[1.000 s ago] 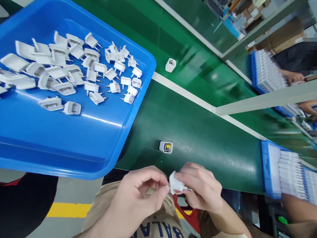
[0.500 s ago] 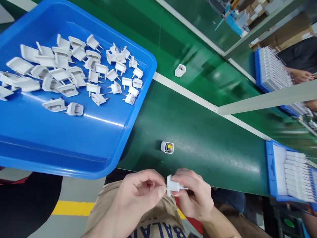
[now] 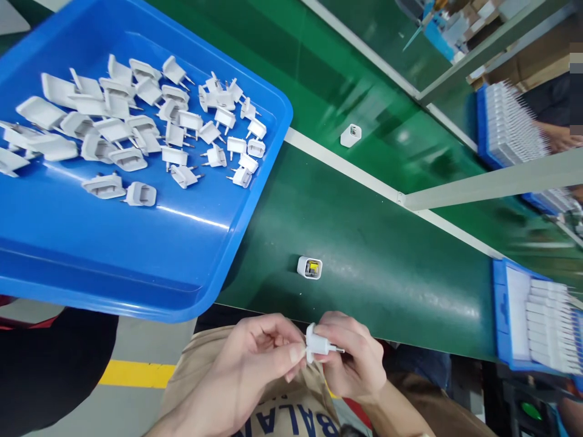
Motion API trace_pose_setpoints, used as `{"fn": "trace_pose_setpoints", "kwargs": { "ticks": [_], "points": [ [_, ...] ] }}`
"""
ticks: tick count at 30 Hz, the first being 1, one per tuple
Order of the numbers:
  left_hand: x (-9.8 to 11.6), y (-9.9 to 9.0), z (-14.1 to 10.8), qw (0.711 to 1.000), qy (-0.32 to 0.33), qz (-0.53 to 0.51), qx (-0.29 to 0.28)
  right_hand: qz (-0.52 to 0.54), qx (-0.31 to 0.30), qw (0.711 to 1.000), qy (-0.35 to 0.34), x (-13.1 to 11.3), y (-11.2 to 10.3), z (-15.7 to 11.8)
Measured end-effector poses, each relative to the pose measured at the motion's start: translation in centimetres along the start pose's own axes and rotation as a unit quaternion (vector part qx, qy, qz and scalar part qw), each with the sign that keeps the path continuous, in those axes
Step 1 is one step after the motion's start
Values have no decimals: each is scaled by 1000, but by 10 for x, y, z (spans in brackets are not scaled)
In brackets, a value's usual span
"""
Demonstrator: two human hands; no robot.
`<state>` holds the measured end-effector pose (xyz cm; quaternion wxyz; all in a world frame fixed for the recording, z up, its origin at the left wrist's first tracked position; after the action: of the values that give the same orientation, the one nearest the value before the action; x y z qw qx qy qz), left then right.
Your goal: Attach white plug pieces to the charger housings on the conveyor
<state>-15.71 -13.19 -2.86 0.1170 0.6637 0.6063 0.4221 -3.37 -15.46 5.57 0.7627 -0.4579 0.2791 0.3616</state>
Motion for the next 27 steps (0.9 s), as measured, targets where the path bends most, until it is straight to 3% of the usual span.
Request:
{"fn": "trace_pose_setpoints", "kwargs": {
  "ticks": [4,6,8,9,12,15,17,27],
  "points": [
    [6,3,4,1000,6,5,-12,-16,12,1000,-2,3,-3,0],
    [15,-3,8,997,18,78,-3,-42,5,999,-5,7,-9,6],
    [38,-13,15,974,100,201,35,-72,1,997,-1,14,-21,17],
    [54,-18,19,946,164,271,65,-90,-5,996,4,18,-26,24],
    [87,-14,30,821,326,454,117,-154,-66,986,10,30,-30,47],
    [87,3,51,727,361,576,98,-211,-154,965,-10,39,-16,60],
    [84,11,59,696,369,608,98,-225,-189,956,-21,45,-7,62],
    [84,12,59,698,401,586,91,-276,-274,919,-65,50,7,55]
  ]
}}
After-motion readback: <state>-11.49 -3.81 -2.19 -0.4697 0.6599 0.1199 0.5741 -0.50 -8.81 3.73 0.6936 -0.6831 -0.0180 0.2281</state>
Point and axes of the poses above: each hand's wrist, its own z-axis towards the middle knuckle, its own y-axis out of the palm, x = y × z, the point moved 8 cm from there along z, towards the middle knuckle, and after that the axes turned 3 degrees about z, right-handed, at the moved point
